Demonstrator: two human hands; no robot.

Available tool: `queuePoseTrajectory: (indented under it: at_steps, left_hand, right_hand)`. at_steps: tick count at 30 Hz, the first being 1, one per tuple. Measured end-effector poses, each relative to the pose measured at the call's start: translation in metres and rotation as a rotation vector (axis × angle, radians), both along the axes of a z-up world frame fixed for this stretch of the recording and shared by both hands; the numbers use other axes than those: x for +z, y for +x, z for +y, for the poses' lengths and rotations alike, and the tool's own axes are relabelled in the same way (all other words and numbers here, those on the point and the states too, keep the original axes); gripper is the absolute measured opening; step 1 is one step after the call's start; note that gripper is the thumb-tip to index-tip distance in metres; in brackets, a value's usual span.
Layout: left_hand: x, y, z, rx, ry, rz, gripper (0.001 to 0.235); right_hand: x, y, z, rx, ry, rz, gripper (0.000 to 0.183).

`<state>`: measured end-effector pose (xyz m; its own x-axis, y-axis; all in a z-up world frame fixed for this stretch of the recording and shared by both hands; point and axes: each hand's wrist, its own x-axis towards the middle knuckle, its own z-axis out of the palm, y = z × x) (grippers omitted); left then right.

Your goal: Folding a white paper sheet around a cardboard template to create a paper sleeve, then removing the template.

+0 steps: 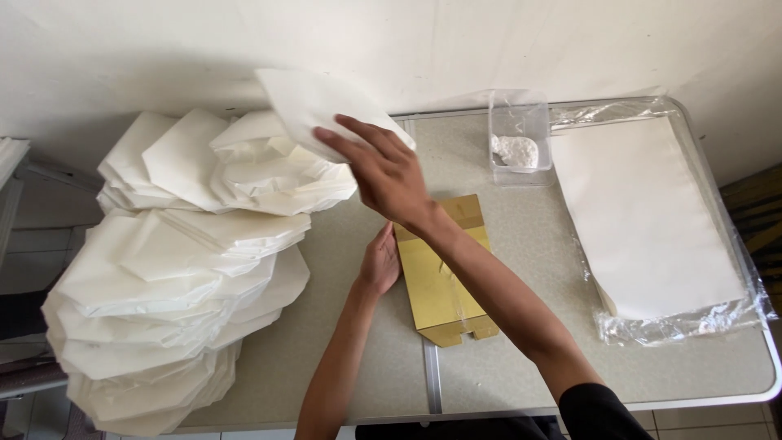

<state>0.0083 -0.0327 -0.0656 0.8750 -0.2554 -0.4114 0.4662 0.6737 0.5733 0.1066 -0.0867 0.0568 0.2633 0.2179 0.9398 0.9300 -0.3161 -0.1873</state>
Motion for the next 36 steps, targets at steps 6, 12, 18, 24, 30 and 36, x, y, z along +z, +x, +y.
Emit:
queuePoseTrajectory:
  at_steps: [6, 12, 18, 24, 30, 36]
  left_hand:
    - [-0.036, 0.000, 0.001, -0.004, 0.063, -0.062, 0.058]
    - [-0.044, 0.005, 0.010, -0.011, 0.086, -0.066, 0.056]
    - [-0.053, 0.008, 0.014, -0.037, 0.107, -0.064, 0.054]
    - [-0.062, 0.010, 0.022, -0.085, 0.117, -0.070, 0.052]
    - [-0.072, 0.012, 0.019, -0.134, 0.119, -0.083, 0.050]
    - [-0.080, 0.008, 0.021, -0.092, 0.178, 0.025, 0.054]
  right_hand:
    - [0.003, 0.008, 0.069, -0.113, -0.173, -0.166, 0.036]
    - [-0.040, 0.030, 0.113, -0.232, -0.352, -0.169, 0.044]
    - [-0.047, 0.037, 0.126, 0.147, -0.434, 0.165, 0.058]
    - [-0.022, 0.014, 0.087, 0.275, -0.249, 0.175, 0.047]
    - [-0.032, -0.017, -0.023, 0.214, -0.174, 0.321, 0.037]
    - [-0.097, -0.036, -0.176, -0.317, 0.064, 0.618, 0.040]
